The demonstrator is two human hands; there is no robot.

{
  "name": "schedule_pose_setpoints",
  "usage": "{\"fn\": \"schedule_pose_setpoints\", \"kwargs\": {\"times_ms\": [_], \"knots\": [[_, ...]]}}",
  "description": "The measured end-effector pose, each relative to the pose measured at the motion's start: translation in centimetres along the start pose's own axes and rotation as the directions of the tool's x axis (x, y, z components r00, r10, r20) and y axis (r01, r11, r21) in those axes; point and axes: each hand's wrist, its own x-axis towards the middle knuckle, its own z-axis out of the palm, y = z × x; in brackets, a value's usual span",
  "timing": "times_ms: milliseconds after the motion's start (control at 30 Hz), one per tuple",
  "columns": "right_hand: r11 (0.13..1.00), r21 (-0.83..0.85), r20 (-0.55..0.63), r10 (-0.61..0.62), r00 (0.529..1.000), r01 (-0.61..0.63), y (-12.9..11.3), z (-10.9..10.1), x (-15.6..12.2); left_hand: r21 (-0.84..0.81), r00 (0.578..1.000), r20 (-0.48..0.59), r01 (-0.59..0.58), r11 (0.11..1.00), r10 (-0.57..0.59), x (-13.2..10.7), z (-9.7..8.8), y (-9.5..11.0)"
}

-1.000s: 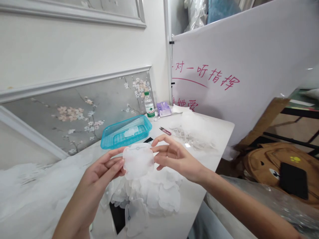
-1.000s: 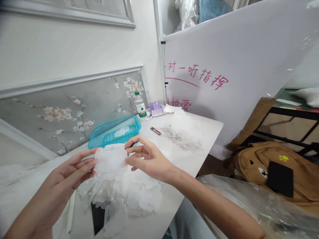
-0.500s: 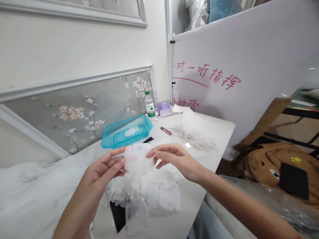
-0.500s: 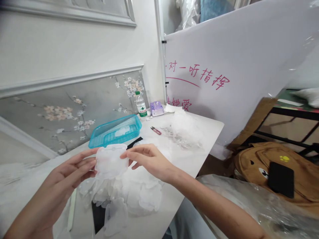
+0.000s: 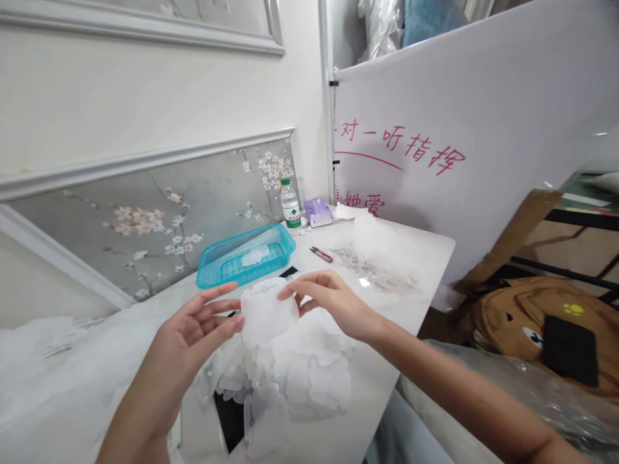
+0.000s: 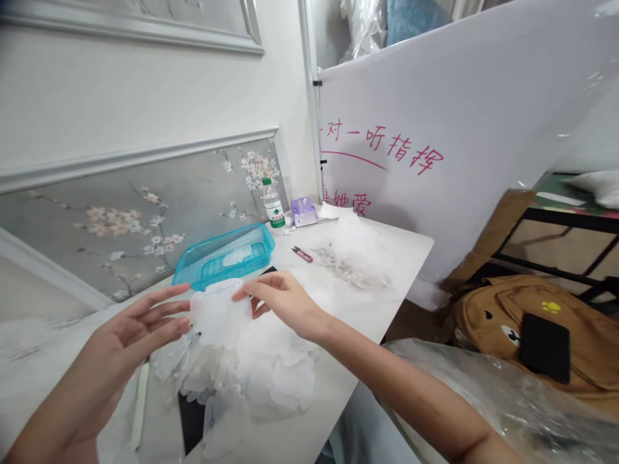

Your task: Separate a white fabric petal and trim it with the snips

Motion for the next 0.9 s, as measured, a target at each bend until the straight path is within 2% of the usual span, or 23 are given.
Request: {"fn": "schedule_pose_setpoints", "kwargs": {"times_ms": [100,200,267,300,333,367,400,433,467,567,633,767,900], "knots": [[0.999,-0.038,-0.009,-0.025,1.000,0.024,-0.3,1.0,1.7,0.021,0.994,-0.096,-0.045,0.999,0.047,0.5,1.1,0.8],[0.993,-0.111,0.158,-0.022,0.987,0.040,0.0,2.0,3.7,0.024,0.991,-0.118,-0.064,0.998,0.066,1.1,2.2,1.5],[0.969,-0.225,0.258,-0.042,0.965,0.102,0.9,1.8,5.5,0.012,0.992,-0.115,-0.057,0.998,0.058,1.3,2.6,1.4],[0.947,-0.287,0.217,-0.086,0.972,0.147,1.7,1.2,6.6,0.000,0.992,-0.113,-0.050,0.999,0.049,1.4,2.7,1.2],[0.912,-0.376,0.056,-0.157,0.986,0.167,2.6,0.3,7.7,-0.016,0.993,-0.110,-0.038,0.999,0.036,1.5,2.6,0.9],[0.817,-0.556,-0.132,-0.270,0.954,0.154,3.6,-0.9,8.8,-0.036,0.995,-0.102,-0.020,0.999,0.016,1.5,2.4,0.5],[0.641,-0.766,-0.234,-0.352,0.906,0.052,4.7,-2.4,9.9,-0.058,0.996,-0.086,0.007,0.998,-0.012,1.6,2.2,0.0],[0.423,-0.894,-0.318,-0.375,0.871,-0.144,5.8,-4.1,10.7,-0.083,0.997,-0.053,0.047,0.995,-0.051,1.6,1.9,-0.4],[0.356,-0.906,-0.355,-0.352,0.866,-0.227,7.0,-5.8,11.4,-0.112,0.995,-0.008,0.093,0.989,-0.095,1.6,1.6,-0.9],[0.266,-0.882,-0.450,-0.225,0.864,-0.390,10.1,-9.9,11.9,-0.203,0.978,0.111,0.198,0.959,-0.179,1.7,1.1,-1.6],[0.210,-0.882,-0.461,-0.190,0.867,-0.422,11.6,-11.3,11.6,-0.266,0.980,0.101,0.195,0.944,-0.174,1.6,1.3,-1.5],[0.118,-0.891,-0.454,-0.187,0.871,-0.439,12.3,-11.4,11.2,-0.388,0.986,0.024,0.159,0.908,-0.162,1.0,2.7,-0.5],[0.070,-0.873,-0.487,-0.178,0.855,-0.483,11.9,-11.2,12.0,-0.393,0.987,-0.093,0.084,0.916,-0.131,0.4,4.0,0.7]]}}
